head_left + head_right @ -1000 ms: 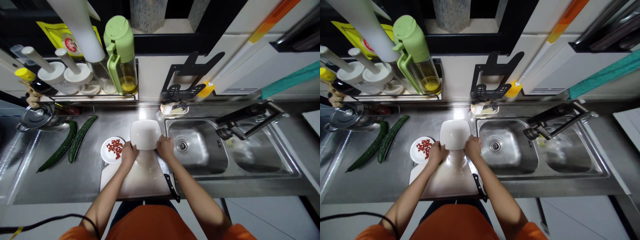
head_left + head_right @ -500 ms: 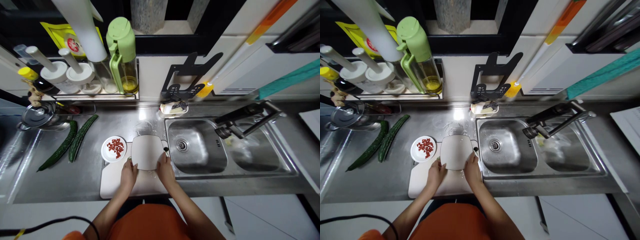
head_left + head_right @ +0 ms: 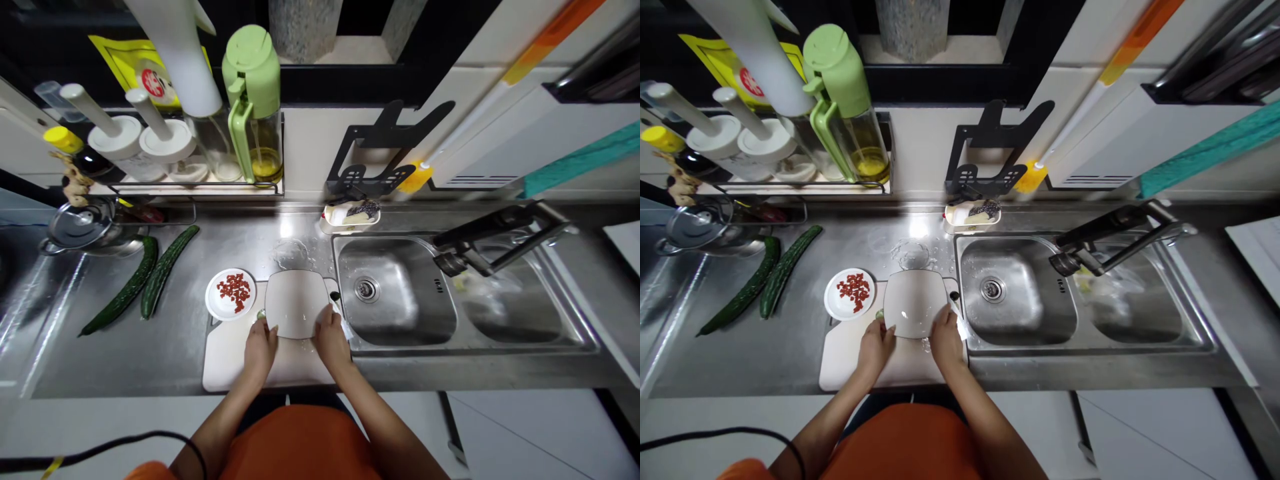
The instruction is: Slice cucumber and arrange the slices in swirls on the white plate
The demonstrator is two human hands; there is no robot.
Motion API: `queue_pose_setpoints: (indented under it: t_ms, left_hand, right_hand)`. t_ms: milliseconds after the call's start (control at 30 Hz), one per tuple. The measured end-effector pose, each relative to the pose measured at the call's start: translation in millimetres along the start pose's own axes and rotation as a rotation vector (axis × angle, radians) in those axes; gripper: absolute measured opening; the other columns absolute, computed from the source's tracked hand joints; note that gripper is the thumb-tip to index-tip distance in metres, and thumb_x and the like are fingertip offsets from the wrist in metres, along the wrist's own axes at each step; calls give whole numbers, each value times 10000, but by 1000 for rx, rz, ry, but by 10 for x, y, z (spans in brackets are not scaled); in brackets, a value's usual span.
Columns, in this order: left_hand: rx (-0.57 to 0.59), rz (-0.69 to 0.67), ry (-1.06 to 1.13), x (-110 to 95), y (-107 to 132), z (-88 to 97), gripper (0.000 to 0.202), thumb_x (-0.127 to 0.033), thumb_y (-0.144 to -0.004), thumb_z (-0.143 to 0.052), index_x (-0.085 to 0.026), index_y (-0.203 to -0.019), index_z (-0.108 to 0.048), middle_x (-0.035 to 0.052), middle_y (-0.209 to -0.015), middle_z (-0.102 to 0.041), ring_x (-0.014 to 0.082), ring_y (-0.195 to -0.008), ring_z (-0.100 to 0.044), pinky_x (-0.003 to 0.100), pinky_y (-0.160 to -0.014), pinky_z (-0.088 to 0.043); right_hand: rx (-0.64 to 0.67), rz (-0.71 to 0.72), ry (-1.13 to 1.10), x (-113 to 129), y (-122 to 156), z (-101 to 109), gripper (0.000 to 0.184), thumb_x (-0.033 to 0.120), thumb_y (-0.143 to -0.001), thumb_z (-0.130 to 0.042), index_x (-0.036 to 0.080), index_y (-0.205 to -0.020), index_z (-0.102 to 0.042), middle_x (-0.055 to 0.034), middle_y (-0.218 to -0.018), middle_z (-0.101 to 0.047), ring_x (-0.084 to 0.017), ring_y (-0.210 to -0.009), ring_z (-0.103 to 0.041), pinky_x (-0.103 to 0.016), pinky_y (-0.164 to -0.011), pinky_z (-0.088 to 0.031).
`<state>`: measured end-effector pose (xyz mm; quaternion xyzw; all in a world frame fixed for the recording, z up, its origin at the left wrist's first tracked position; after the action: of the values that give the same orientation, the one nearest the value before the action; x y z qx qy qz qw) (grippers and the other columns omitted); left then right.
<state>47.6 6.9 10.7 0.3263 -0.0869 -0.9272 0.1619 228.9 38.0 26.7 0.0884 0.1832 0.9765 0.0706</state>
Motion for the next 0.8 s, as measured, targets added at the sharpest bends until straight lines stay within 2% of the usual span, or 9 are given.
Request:
queue_pose_setpoints:
  t_ms: [133,267,433,533,800]
  left_hand:
    - [10,10,-11,28,4,8,223,-345,-855,-489,-153,-953,-544,68,-791,-607,197,-725,-586,305,-682,-427]
    - [-9,2,35,117,-9,114,274,-402,-868,-474,-162,-972,-559,65,-801,-625,193,-732,-604,301,-692,-448]
    - [-123,-48,-56,215,-92,259,335,-291,-883,-443,-167,-1175,-551,127,-1051,-621,207,-880,-617,314,-770,-471]
    - [-119,-63,-124,198,-148,262,370,-253,-885,-440,-184,-1234,-541,130,-1097,-597,197,-882,-614,306,-771,-475]
    - [-110,-98,-185,137,-218,197,300,-258,-912,-416,-192,-1118,-623,105,-1069,-604,165,-847,-616,261,-733,-472]
  right_hand:
    - [-7,5,39,8,1,0,564,190,-903,-382,-34,-1401,-241,-226,-1141,-528,-228,-904,-606,-271,-642,-471]
    - [-26,24,61,-10,1,-15,564,207,-901,-384,-33,-1393,-250,-224,-1117,-529,-236,-899,-610,-280,-626,-481]
    - [-23,37,60,-54,22,-20,570,232,-898,-396,13,-1401,-242,-204,-1145,-508,-228,-909,-606,-277,-627,-484]
    - [-18,33,54,-77,47,1,565,235,-896,-406,38,-1405,-257,-195,-1150,-504,-229,-917,-600,-274,-633,-476]
    - [-5,43,-5,-102,124,74,558,207,-866,-449,52,-1386,-319,-189,-1171,-495,-235,-913,-583,-289,-644,-473]
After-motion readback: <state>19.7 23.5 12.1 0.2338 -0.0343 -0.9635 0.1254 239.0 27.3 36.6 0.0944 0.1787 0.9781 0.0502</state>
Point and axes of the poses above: each hand's wrist, its own y-axis away from the middle knuckle, its own z-axis out of the back of the hand, x = y × z, the point moved 1 cm from there along -y, towards the middle knuckle
